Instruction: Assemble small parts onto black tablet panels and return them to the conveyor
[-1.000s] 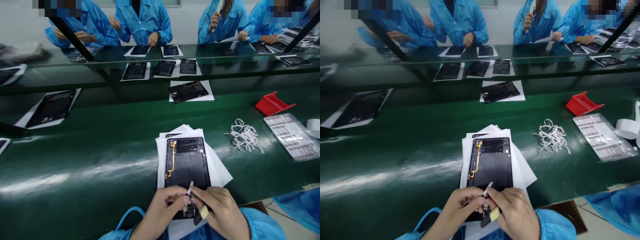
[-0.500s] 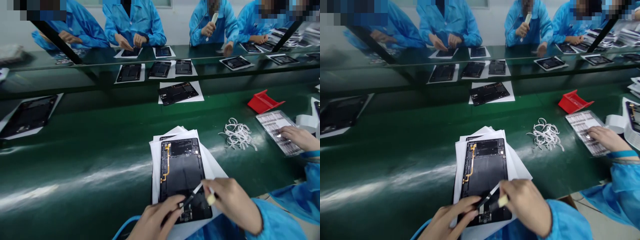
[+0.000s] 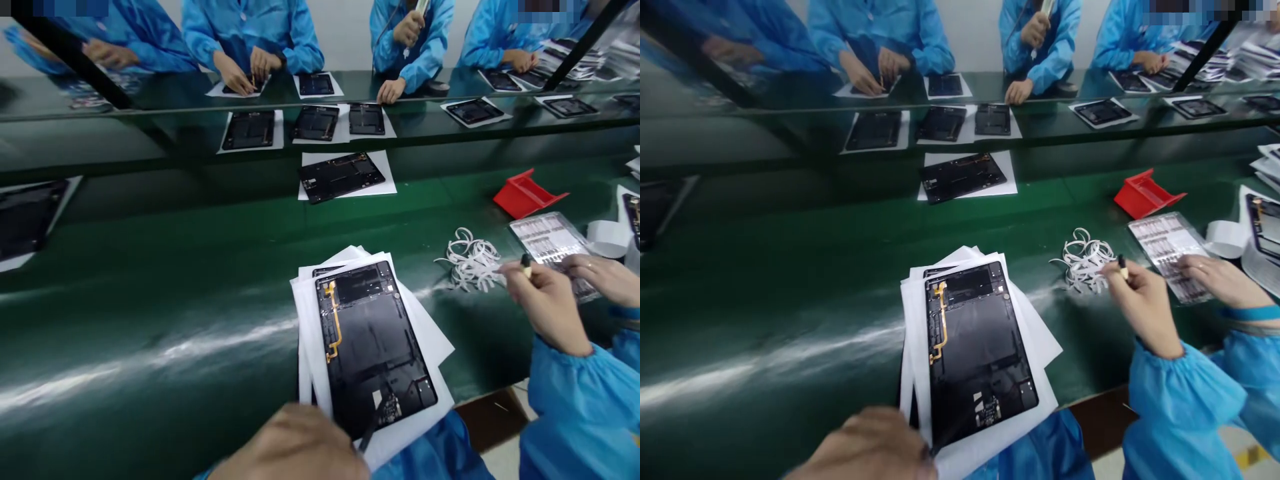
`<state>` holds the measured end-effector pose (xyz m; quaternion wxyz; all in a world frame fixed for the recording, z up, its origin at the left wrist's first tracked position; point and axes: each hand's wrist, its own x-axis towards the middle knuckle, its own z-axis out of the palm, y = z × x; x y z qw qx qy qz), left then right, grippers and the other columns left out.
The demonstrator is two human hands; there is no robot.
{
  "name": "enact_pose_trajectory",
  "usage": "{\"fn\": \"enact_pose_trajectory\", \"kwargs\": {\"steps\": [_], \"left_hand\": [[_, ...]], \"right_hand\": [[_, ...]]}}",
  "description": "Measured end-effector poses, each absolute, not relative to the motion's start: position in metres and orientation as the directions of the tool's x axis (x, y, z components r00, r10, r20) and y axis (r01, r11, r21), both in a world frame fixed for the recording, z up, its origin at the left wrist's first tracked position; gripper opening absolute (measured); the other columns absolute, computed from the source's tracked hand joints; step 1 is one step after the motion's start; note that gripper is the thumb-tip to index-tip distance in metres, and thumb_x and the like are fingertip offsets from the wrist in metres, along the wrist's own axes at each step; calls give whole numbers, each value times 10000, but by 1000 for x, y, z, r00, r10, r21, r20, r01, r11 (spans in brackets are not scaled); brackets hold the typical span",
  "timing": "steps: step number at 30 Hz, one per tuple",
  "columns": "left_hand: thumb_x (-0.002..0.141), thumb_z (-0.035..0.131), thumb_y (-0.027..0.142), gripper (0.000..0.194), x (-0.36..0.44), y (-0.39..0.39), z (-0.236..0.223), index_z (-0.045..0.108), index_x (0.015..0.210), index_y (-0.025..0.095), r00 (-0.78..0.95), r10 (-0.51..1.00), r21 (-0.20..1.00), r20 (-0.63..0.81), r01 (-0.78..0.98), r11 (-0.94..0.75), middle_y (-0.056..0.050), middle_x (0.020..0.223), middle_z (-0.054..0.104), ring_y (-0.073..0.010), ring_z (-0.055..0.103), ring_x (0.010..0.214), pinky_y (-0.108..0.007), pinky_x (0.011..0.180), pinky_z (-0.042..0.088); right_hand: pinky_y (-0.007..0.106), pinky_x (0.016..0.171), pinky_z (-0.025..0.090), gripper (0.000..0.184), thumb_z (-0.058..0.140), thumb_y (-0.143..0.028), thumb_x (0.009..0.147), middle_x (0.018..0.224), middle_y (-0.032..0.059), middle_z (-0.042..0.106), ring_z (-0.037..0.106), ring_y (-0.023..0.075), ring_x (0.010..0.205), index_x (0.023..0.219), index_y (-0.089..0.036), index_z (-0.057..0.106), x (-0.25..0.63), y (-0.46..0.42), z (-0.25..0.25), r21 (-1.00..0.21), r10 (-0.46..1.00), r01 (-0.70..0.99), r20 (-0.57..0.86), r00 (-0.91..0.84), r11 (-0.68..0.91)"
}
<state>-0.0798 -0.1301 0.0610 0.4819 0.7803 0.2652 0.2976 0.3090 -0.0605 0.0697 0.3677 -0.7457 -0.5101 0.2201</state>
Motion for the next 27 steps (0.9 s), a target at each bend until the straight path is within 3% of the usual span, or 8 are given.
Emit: {"fn": "enact_pose_trajectory", "kwargs": {"steps": [3,6,9,11,14,17,27], "left_hand": [[890,597,105,256,-69,-84,62,704,1035,286,649,699,901,299,48,-430,-8,810,746,-156,694,688,-262,630,550],[837,692,170,91,-53,-43,47,748,882,226,514,801,878,306,172,-446,-43,831,677,-156,654,742,-259,651,523],[821,713,206,33,-40,-19,27,746,819,203,488,842,875,230,275,-398,-46,871,639,-166,634,812,-294,759,512],[815,718,216,25,-33,-12,17,735,800,204,499,848,872,178,320,-371,-43,912,645,-178,630,865,-322,827,497],[808,723,219,37,-27,-8,10,724,772,210,483,865,840,138,406,-361,-41,969,652,-200,617,942,-373,913,457],[810,719,220,42,-25,-7,8,720,769,217,478,871,813,109,462,-355,-34,998,658,-209,612,970,-388,927,442],[832,703,246,41,-26,-7,2,723,798,233,508,852,757,125,507,-413,-7,992,688,-200,608,956,-389,921,420]], "right_hand": [[260,461,285,233,553,-348,842,500,-32,447,390,115,467,704,-171,613,328,-36,66,-619,909,753,145,390,-224],[274,489,279,325,566,-377,856,477,-34,420,382,113,475,595,-186,539,329,-18,56,-531,897,818,217,386,-223],[282,549,350,199,560,-321,868,588,10,550,493,145,553,761,-166,622,307,-21,45,-492,871,846,302,387,-205],[283,626,436,191,546,-264,869,768,53,661,604,180,677,992,-164,653,280,-36,36,-486,888,866,336,313,-122],[285,783,523,210,487,-199,908,993,72,710,676,195,897,1044,-191,647,236,-69,20,-532,941,799,316,-119,279],[276,844,552,289,449,-144,933,1173,73,680,673,178,1015,1163,-202,613,209,-96,4,-567,892,691,234,-386,448],[308,752,586,305,455,-115,932,1283,106,628,698,194,955,1197,-179,592,209,-106,-8,-578,873,665,205,-443,473]]}}
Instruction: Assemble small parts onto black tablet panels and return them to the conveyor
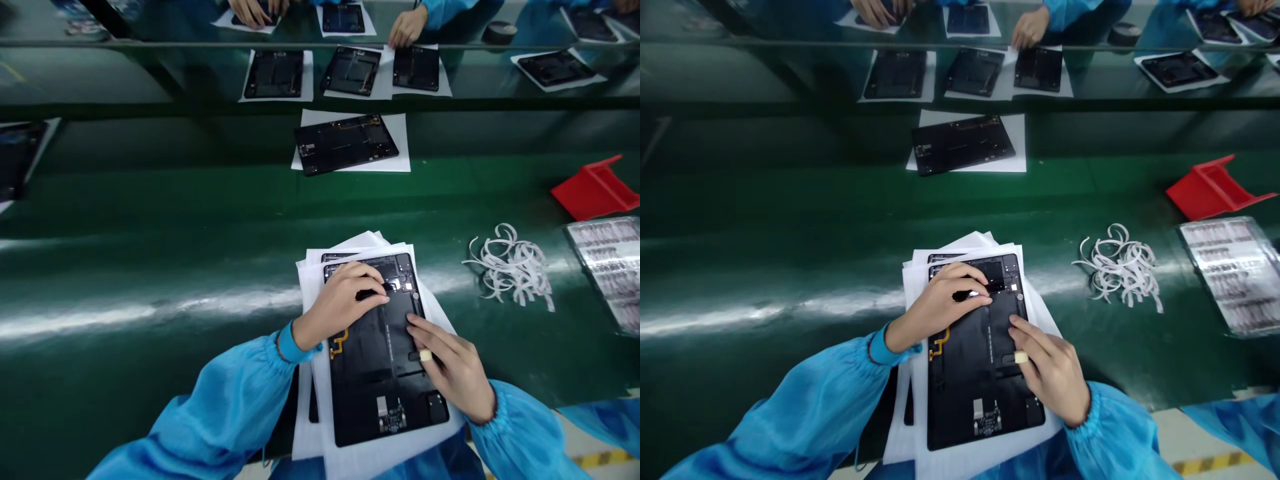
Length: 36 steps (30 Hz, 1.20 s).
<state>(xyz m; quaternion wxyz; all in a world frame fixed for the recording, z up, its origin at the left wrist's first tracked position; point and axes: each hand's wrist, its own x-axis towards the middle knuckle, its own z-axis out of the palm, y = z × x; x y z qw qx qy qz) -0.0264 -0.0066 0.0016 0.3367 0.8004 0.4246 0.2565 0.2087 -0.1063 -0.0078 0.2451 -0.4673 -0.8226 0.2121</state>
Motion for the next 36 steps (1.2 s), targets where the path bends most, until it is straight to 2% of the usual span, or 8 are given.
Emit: {"fn": "enact_pose_trajectory", "kwargs": {"steps": [10,15,19,21,23,31,33,36], "left_hand": [[833,700,235,34,-26,-8,0,719,807,225,502,854,736,135,527,-426,-14,995,687,-208,611,969,-384,901,430],[837,698,253,43,-26,-9,-2,680,856,220,497,855,737,150,520,-432,-26,996,681,-218,604,971,-385,898,426],[856,677,293,134,-26,-11,0,619,954,221,489,860,745,143,519,-419,-36,984,674,-228,588,980,-387,878,430],[854,680,294,142,-27,-11,0,606,951,220,488,861,745,141,521,-417,-35,983,670,-228,585,977,-385,874,428],[847,689,288,148,-26,-11,0,600,942,216,485,864,750,136,519,-410,-33,980,670,-229,582,977,-385,874,427],[872,593,224,62,-32,-3,18,599,918,183,267,963,963,36,249,-105,-34,883,660,-167,627,827,-300,773,501],[843,628,254,136,-50,12,24,599,946,170,147,989,984,20,173,-45,-44,901,662,-164,634,839,-286,780,511],[809,665,272,218,-94,49,22,606,992,171,-134,991,980,21,199,6,-59,1015,660,-182,626,965,-306,903,485]], "right_hand": [[297,763,578,307,444,-137,944,1289,96,627,696,182,949,1206,-180,597,206,-106,-8,-560,878,683,210,-431,469],[361,848,542,460,342,-51,919,1363,111,564,635,219,1097,1336,-146,512,208,-120,12,-384,801,709,174,-573,591],[543,1153,241,469,330,-16,912,1321,34,607,380,233,1375,1271,-188,577,206,-133,25,-286,664,609,162,-730,740],[604,1173,86,507,321,31,878,1309,27,618,307,228,1413,1249,-187,588,202,-127,25,-266,657,609,155,-738,747],[652,1154,48,552,326,54,841,1341,41,592,263,248,1430,1290,-172,555,197,-111,23,-249,673,635,116,-730,732],[708,1111,130,523,371,6,845,1315,91,606,318,308,1401,1323,-155,510,181,-65,25,-291,736,684,129,-665,669],[570,1090,347,490,353,-26,867,1271,113,626,480,276,1295,1311,-162,507,193,-75,26,-382,803,711,182,-568,590],[296,804,569,344,366,-141,931,1124,100,681,683,207,980,1226,-206,531,219,-99,25,-538,957,793,131,-258,287]]}}
